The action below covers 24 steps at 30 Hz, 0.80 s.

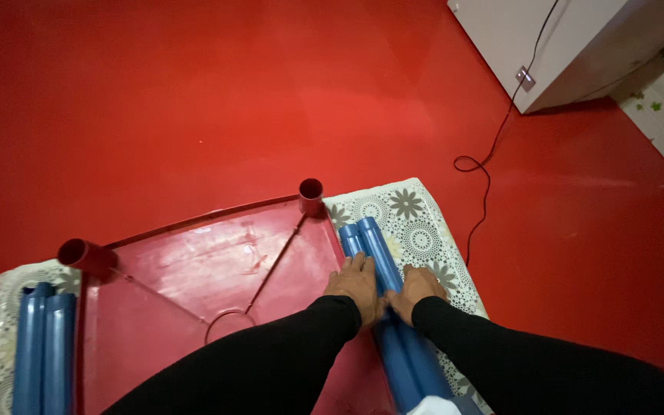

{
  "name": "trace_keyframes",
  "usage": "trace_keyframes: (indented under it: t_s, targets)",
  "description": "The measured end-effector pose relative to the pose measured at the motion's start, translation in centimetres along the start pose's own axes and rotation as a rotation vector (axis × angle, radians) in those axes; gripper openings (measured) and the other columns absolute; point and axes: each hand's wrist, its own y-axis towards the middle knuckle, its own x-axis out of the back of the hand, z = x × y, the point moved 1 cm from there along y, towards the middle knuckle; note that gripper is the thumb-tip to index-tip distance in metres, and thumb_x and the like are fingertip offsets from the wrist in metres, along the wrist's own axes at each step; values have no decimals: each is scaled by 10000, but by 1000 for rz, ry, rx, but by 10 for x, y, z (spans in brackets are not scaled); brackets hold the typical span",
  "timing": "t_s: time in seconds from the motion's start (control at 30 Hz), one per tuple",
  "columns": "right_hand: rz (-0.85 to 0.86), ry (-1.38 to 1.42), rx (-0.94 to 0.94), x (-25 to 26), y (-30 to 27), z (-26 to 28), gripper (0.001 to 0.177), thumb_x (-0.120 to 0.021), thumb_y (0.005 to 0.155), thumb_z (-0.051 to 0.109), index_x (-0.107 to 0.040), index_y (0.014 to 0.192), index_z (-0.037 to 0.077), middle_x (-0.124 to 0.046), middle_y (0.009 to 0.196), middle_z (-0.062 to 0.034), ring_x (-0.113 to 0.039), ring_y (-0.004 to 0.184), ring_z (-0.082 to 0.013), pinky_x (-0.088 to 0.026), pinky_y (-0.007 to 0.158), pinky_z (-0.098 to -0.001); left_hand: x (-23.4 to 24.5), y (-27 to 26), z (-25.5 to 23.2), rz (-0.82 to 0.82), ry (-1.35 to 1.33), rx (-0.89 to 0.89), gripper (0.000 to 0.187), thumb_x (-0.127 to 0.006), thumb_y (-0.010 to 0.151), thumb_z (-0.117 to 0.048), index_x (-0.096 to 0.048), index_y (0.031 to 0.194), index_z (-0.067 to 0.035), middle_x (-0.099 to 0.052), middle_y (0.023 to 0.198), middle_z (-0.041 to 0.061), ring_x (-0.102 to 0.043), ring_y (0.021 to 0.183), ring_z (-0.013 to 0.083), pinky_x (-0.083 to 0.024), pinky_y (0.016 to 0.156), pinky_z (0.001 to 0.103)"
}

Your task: The person assembles a table by inserting blue plastic sleeves into the legs of an upside-down red table. They repeatedly slide sleeves onto each leg, adjust fit, and place sleeves on the table surface between steps.

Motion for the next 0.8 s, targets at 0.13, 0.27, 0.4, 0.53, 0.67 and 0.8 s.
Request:
trace_keyframes:
  t_s: [0.13, 0.27, 0.4, 0.53, 0.67, 0.8]
  targets:
    - [43, 3, -40, -18, 22, -18, 572, -773, 856, 378, -618, 1256, 0, -673, 1254, -198, -668, 1180, -338, -555, 1006, -438, -16, 18, -7, 24, 35, -48, 806, -708, 859, -328, -363, 1511, -4, -328, 1622, 172, -298, 1504, 404, -322, 1170, 596]
    - [6, -10, 9, -37, 33, -37, 639, -816, 816, 395, -601, 1275, 8, -635, 1294, -214, -597, 1246, -365, -501, 1046, -445, -21, 35, -18, 13, 14, -90, 870, -773, 793, -312, -361, 1497, -7, -314, 1595, 183, -238, 1491, 434, -251, 1162, 641]
    - [16, -9, 81, -47, 38, -47, 683, -822, 775, 316, -573, 1341, 26, -636, 1310, -221, -598, 1255, -368, -502, 1047, -435, -24, 42, -25, 109, 46, -60, 755, -756, 814, -353, -462, 1415, -2, -404, 1537, 168, -260, 1513, 414, -243, 1192, 650]
    - [88, 31, 88, -50, 36, -49, 621, -797, 802, 345, -609, 1302, 28, -658, 1294, -217, -628, 1230, -378, -523, 1038, -438, -29, 44, -25, 124, 56, -74, 692, -733, 816, -291, -498, 1397, 0, -418, 1533, 174, -296, 1502, 396, -250, 1190, 650]
    - [141, 124, 44, -48, 31, -50, 602, -770, 822, 344, -601, 1311, 37, -682, 1236, -219, -668, 1163, -392, -550, 992, -448, -31, 50, -28, 172, 51, -67, 727, -738, 768, -223, -483, 1408, 13, -430, 1523, 155, -374, 1460, 345, -263, 1197, 620]
    - [128, 162, 74, -47, 34, -52, 583, -766, 830, 363, -624, 1284, 27, -710, 1186, -234, -702, 1121, -385, -572, 971, -430, -30, 52, -30, 161, 26, -72, 669, -708, 797, -238, -518, 1382, 25, -471, 1499, 178, -433, 1426, 354, -332, 1172, 573]
